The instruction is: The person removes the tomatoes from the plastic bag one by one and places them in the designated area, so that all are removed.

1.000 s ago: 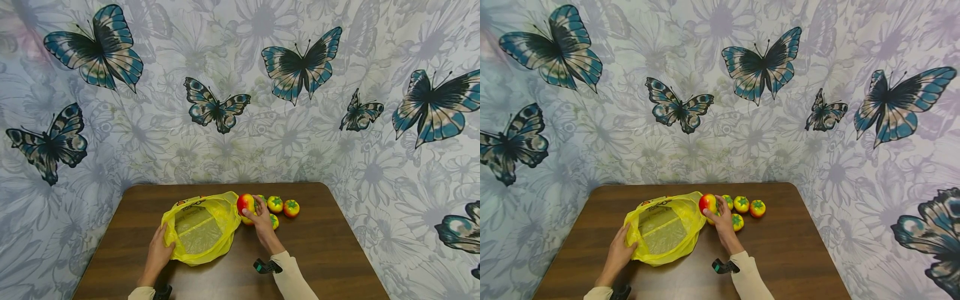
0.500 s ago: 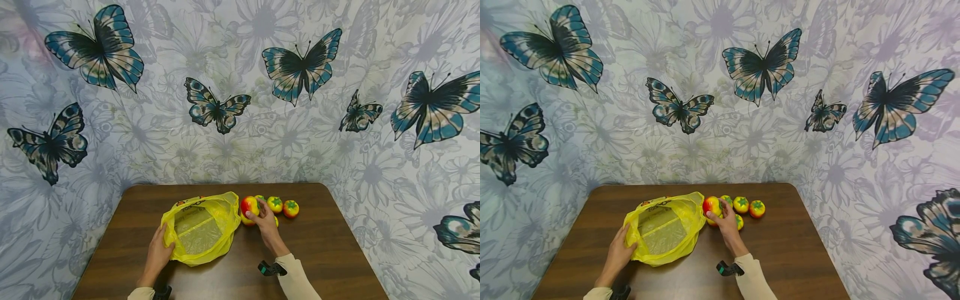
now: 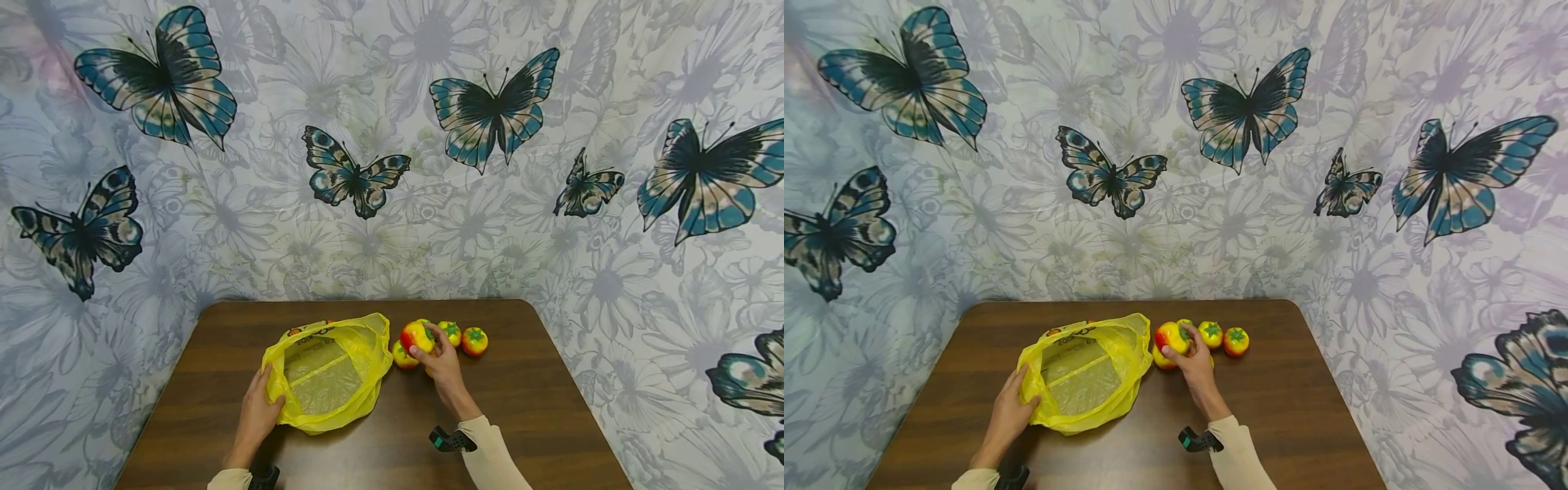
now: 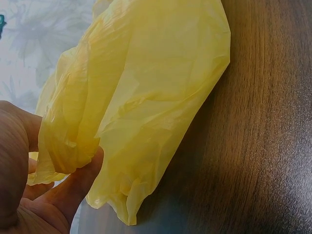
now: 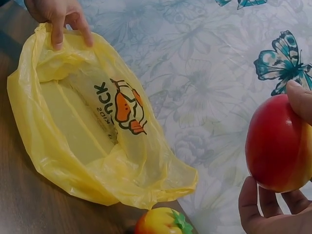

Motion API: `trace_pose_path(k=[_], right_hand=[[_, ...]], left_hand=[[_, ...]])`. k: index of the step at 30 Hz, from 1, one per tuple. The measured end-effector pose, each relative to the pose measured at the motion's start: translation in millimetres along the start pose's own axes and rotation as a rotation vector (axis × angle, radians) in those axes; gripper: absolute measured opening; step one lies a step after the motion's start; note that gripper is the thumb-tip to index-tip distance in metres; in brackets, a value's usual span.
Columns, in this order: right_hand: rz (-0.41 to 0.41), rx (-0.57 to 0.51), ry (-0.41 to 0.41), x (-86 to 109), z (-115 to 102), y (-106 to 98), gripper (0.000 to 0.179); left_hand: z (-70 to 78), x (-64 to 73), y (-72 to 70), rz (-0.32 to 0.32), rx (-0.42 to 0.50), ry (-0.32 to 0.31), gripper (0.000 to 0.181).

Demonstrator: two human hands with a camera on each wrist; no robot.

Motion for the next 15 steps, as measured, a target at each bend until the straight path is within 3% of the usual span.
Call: trace_pose_path(k=[9, 15], right_hand=[[0.035, 0.080, 0.006, 5.6, -2, -9, 0.065], [0.050, 0.081, 0.026, 6.0, 0, -15, 0.065]], left_hand=[[1.0, -1.3, 1.5, -0.018, -0.002, -0.006, 0.078], [-0.2, -0.7, 2.6, 0.021, -0.013, 0.012, 0.077]])
Point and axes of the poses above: each hand's wrist, its own x-axis away from the middle knuckle, its own y-axis out of the palm, z = x × y, the point moved 3 cm from there along -x, towards the middle knuckle, and after that the axes turned 12 degrees about y, right-handed, at the moved point
